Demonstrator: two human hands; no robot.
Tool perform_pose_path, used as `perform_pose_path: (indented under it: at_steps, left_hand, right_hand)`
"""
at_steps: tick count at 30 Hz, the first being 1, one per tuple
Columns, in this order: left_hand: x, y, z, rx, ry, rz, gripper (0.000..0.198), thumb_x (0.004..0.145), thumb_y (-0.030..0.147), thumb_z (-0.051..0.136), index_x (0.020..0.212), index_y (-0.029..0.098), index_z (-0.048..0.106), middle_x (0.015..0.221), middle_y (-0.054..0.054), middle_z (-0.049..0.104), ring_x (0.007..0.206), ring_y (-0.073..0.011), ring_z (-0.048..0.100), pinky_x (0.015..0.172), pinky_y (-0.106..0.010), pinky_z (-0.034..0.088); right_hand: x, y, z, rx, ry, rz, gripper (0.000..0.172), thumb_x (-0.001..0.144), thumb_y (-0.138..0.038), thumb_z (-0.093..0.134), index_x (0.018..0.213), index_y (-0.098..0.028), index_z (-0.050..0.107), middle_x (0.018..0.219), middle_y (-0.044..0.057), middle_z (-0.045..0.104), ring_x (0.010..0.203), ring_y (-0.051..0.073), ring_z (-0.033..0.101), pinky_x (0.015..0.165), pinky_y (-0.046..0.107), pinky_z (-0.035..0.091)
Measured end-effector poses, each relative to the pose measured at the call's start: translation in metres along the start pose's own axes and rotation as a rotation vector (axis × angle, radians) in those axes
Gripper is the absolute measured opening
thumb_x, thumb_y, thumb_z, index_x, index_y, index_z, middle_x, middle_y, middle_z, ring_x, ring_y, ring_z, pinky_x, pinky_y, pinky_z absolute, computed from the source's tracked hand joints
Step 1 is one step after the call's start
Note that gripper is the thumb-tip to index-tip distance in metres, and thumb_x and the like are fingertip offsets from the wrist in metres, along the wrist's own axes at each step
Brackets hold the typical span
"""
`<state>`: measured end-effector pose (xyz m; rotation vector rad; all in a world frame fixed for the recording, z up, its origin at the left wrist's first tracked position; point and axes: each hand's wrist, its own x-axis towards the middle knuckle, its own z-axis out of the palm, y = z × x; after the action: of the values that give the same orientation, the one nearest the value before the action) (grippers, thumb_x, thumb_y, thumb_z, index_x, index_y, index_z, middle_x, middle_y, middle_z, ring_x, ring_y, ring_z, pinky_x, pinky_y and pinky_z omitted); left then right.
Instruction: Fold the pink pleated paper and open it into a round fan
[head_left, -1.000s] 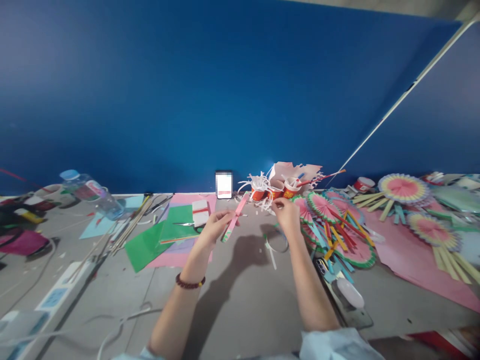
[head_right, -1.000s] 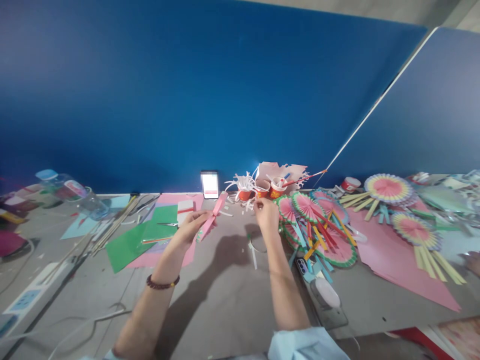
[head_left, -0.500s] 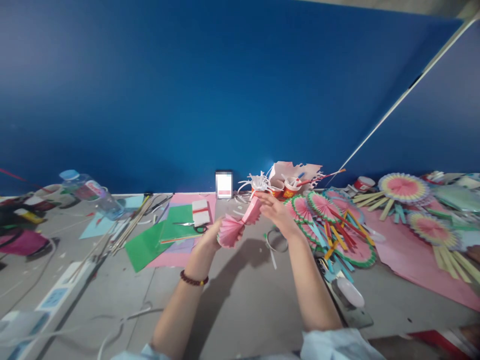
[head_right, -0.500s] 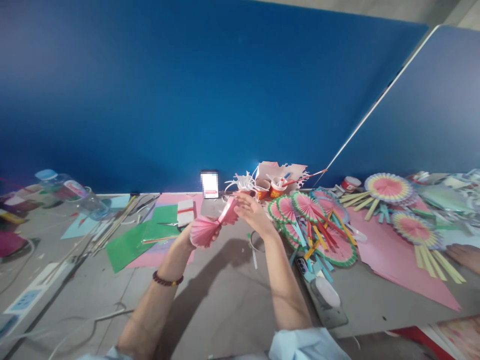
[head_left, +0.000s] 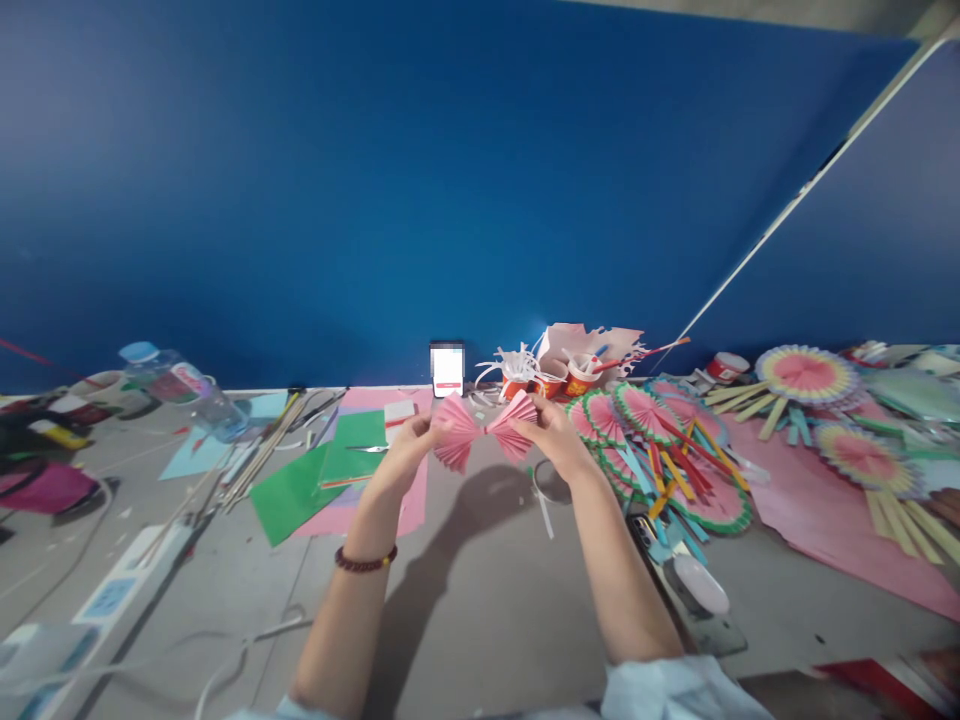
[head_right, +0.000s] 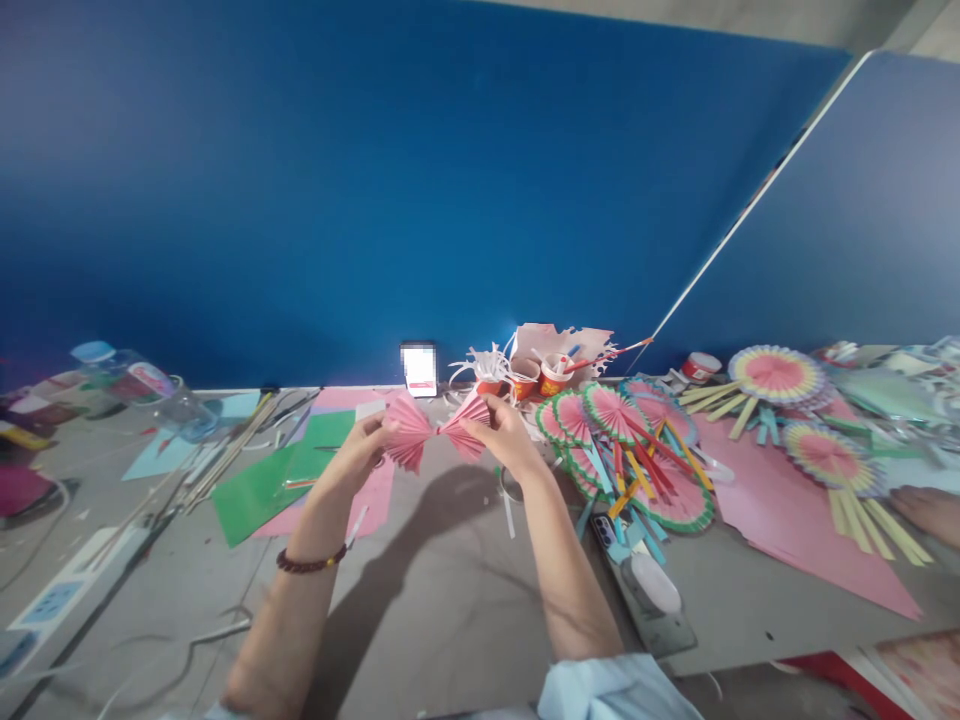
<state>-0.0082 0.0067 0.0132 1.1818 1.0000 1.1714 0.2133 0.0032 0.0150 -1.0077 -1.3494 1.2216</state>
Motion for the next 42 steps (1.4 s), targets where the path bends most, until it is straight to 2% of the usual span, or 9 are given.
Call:
perform_pose_path:
  at_steps: [3, 12, 23, 25, 28, 30, 33, 38, 42]
  left_hand:
    - [-0.004, 0.002, 0.005, 0.044, 0.019, 0.012, 0.03, 0.056, 0.037, 0.083, 0.07, 0.015, 0.069, 0.056, 0.001, 0.062, 0.055, -0.0124, 0.056, 0.053, -0.021, 0.043]
    - [-0.004, -0.002, 0.013, 0.041, 0.139, 0.047, 0.031, 0.058, 0.039, 0.082, 0.07, 0.014, 0.068, 0.054, 0.003, 0.06, 0.044, -0.0066, 0.048, 0.044, -0.017, 0.037]
    - [-0.013, 0.007, 0.023, 0.23, 0.221, 0.187, 0.026, 0.068, 0.04, 0.075, 0.074, 0.016, 0.066, 0.05, 0.004, 0.055, 0.041, -0.0077, 0.045, 0.041, -0.019, 0.032]
    - [-0.013, 0.006, 0.023, 0.294, 0.277, 0.256, 0.029, 0.068, 0.038, 0.075, 0.089, 0.018, 0.069, 0.063, 0.002, 0.063, 0.051, -0.0118, 0.054, 0.048, -0.021, 0.04]
    - [-0.012, 0.005, 0.022, 0.433, 0.394, 0.455, 0.045, 0.07, 0.033, 0.074, 0.113, 0.022, 0.063, 0.101, -0.005, 0.068, 0.089, -0.0196, 0.063, 0.077, -0.029, 0.049]
    - [-0.011, 0.004, 0.02, 0.544, 0.465, 0.593, 0.042, 0.074, 0.03, 0.071, 0.114, 0.022, 0.061, 0.114, -0.008, 0.063, 0.107, -0.0228, 0.057, 0.093, -0.035, 0.044]
    - [-0.01, 0.005, 0.018, 0.652, 0.5, 0.697, 0.023, 0.079, 0.027, 0.066, 0.102, 0.021, 0.066, 0.11, -0.009, 0.063, 0.109, -0.0238, 0.054, 0.097, -0.038, 0.041]
    - [-0.01, 0.004, 0.017, 0.599, 0.486, 0.605, 0.022, 0.083, 0.031, 0.062, 0.102, 0.022, 0.066, 0.101, -0.007, 0.065, 0.096, -0.0211, 0.059, 0.086, -0.034, 0.046]
    - [-0.006, 0.001, 0.011, 0.483, 0.481, 0.473, 0.026, 0.083, 0.036, 0.06, 0.104, 0.021, 0.065, 0.101, -0.007, 0.068, 0.087, -0.0185, 0.061, 0.079, -0.031, 0.048]
  right_hand:
    - [0.0, -0.001, 0.004, -0.036, -0.013, 0.005, 0.028, 0.074, -0.035, 0.069, 0.096, -0.019, 0.064, 0.086, 0.001, 0.066, 0.08, 0.017, 0.061, 0.073, 0.028, 0.048]
    - [-0.004, 0.0, 0.007, -0.136, -0.041, -0.002, 0.026, 0.075, -0.039, 0.068, 0.09, -0.018, 0.064, 0.081, 0.0, 0.065, 0.076, 0.017, 0.059, 0.07, 0.027, 0.046]
    - [-0.004, 0.0, 0.023, -0.077, 0.127, -0.008, 0.032, 0.071, -0.044, 0.072, 0.088, -0.017, 0.066, 0.081, 0.002, 0.068, 0.073, 0.018, 0.061, 0.069, 0.029, 0.048]
    - [-0.003, 0.002, 0.025, -0.057, 0.151, -0.012, 0.032, 0.07, -0.045, 0.072, 0.086, -0.017, 0.067, 0.08, 0.002, 0.068, 0.072, 0.018, 0.061, 0.068, 0.029, 0.048]
    - [-0.001, 0.006, 0.026, -0.055, 0.191, -0.015, 0.032, 0.07, -0.046, 0.072, 0.082, -0.017, 0.066, 0.072, 0.001, 0.065, 0.066, 0.017, 0.059, 0.063, 0.028, 0.047]
    - [-0.001, 0.006, 0.027, -0.098, 0.215, -0.043, 0.031, 0.071, -0.046, 0.071, 0.084, -0.018, 0.066, 0.071, 0.001, 0.064, 0.065, 0.017, 0.058, 0.061, 0.028, 0.046]
    - [-0.004, 0.003, 0.031, -0.231, 0.229, -0.154, 0.027, 0.073, -0.041, 0.07, 0.087, -0.019, 0.065, 0.076, 0.002, 0.065, 0.068, 0.017, 0.059, 0.065, 0.028, 0.046]
    - [-0.012, -0.008, 0.038, -0.462, 0.193, -0.377, 0.012, 0.08, -0.032, 0.063, 0.085, -0.021, 0.065, 0.08, 0.003, 0.066, 0.072, 0.017, 0.059, 0.069, 0.029, 0.046]
    - [-0.015, -0.01, 0.041, -0.539, 0.182, -0.434, 0.011, 0.082, -0.033, 0.061, 0.087, -0.022, 0.064, 0.085, 0.005, 0.067, 0.077, 0.019, 0.061, 0.073, 0.03, 0.047]
